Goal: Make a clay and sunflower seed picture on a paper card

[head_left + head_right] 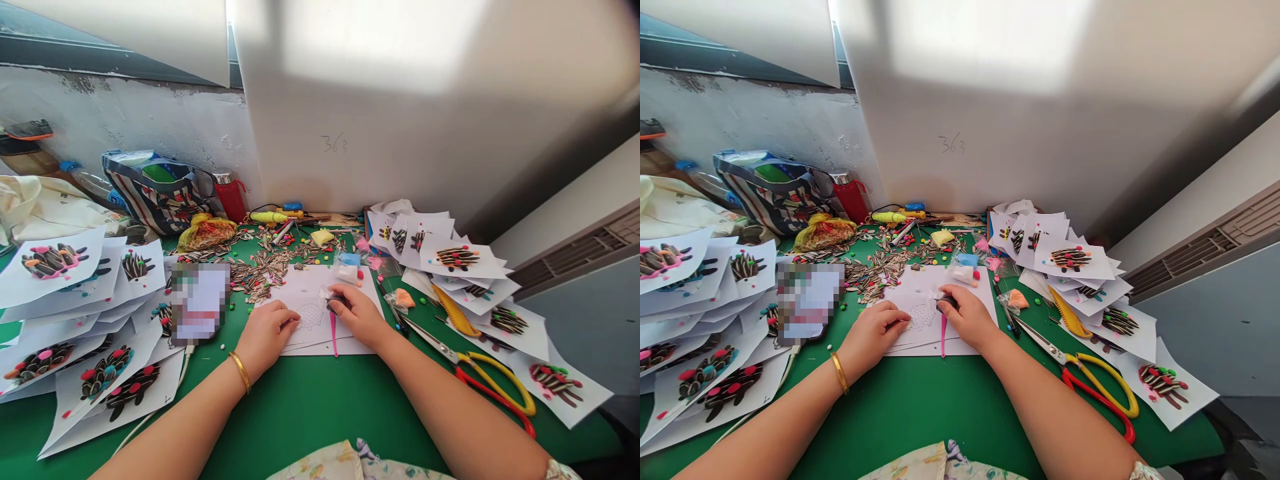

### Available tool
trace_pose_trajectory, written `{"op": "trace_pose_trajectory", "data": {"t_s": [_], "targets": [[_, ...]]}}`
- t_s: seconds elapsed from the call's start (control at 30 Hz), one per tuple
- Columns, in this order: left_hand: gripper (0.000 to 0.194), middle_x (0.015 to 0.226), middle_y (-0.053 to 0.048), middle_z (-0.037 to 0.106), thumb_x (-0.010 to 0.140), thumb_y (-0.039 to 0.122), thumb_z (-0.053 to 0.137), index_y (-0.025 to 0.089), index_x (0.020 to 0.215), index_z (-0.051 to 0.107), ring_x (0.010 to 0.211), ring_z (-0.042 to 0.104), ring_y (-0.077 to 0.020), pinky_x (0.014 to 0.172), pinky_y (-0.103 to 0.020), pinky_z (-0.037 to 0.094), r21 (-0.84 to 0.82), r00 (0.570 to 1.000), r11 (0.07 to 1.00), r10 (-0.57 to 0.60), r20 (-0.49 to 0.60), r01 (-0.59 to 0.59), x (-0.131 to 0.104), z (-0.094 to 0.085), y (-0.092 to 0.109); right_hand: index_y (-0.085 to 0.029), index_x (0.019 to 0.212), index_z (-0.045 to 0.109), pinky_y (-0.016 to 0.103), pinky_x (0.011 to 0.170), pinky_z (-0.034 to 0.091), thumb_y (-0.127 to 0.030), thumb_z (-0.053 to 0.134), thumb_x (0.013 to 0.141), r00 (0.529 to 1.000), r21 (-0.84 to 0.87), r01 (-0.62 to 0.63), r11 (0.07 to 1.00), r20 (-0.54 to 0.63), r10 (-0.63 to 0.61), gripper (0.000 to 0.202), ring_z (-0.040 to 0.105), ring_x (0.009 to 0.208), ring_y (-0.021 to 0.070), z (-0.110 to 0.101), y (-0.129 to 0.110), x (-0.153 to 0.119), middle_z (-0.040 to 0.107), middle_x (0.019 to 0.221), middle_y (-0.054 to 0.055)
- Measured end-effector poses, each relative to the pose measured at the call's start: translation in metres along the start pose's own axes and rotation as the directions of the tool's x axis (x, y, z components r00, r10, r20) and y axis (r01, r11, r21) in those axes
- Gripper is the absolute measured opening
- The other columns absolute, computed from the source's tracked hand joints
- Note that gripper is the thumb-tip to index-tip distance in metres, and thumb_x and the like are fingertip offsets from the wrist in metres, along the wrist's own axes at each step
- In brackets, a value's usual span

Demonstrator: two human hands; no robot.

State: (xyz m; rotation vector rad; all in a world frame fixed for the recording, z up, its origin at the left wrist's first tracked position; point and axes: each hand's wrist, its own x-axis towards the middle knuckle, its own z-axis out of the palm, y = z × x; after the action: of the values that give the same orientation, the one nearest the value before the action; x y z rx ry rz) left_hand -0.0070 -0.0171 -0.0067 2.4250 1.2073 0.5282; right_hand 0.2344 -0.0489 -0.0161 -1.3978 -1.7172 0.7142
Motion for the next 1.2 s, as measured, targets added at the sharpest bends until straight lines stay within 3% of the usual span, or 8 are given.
{"op": "trace_pose_trajectory", "data": {"t_s": [0.27,0.5,0.87,1.2], "targets": [[0.025,0.094,-0.004,0.067,0.086,0.016,0.050,0.022,0.098,0.071,0.085,0.061,-0.0174,0.079,-0.031,0.048,-0.105,0.999,0.994,-0.008,-0.040,0.004,-0.004,-0.005,-0.004,-0.023,0.118,0.059,0.037,0.090,0.048,-0.033,0.052,0.092,1.000,-0.011,-0.003,1.000,0.006,0.003,0.029,0.061,0.102,0.0212,-0.001,-0.003,0.000,0.066,0.113,0.006],[0.039,0.095,-0.004,0.066,0.080,0.006,0.049,0.027,0.101,0.075,0.086,0.061,-0.0174,0.082,-0.032,0.047,-0.023,0.997,0.997,0.075,0.017,-0.075,-0.005,-0.007,-0.007,-0.023,0.118,0.059,0.037,0.091,0.047,-0.032,0.052,0.092,1.000,-0.010,0.006,1.000,0.002,-0.006,0.028,0.061,0.102,0.0215,-0.001,-0.001,0.000,0.066,0.113,0.006],[0.033,0.093,-0.006,0.066,0.083,0.010,0.049,0.025,0.097,0.075,0.083,0.061,-0.0179,0.079,-0.031,0.049,0.008,0.994,0.994,0.111,-0.012,-0.111,-0.006,-0.001,-0.009,-0.023,0.118,0.059,0.037,0.091,0.048,-0.031,0.052,0.092,1.000,0.002,0.023,1.000,0.012,-0.023,0.028,0.061,0.102,0.0215,-0.001,-0.004,0.001,0.066,0.112,0.006],[0.022,0.094,-0.005,0.065,0.087,0.013,0.049,0.021,0.096,0.067,0.087,0.060,-0.0188,0.080,-0.033,0.048,-0.040,0.994,0.997,0.059,-0.092,-0.063,-0.007,-0.009,0.001,-0.023,0.123,0.056,0.040,0.093,0.048,-0.035,0.053,0.092,0.994,-0.128,0.106,0.986,-0.002,-0.107,0.033,0.060,0.107,0.0231,0.000,-0.004,-0.004,0.065,0.116,0.008]]}}
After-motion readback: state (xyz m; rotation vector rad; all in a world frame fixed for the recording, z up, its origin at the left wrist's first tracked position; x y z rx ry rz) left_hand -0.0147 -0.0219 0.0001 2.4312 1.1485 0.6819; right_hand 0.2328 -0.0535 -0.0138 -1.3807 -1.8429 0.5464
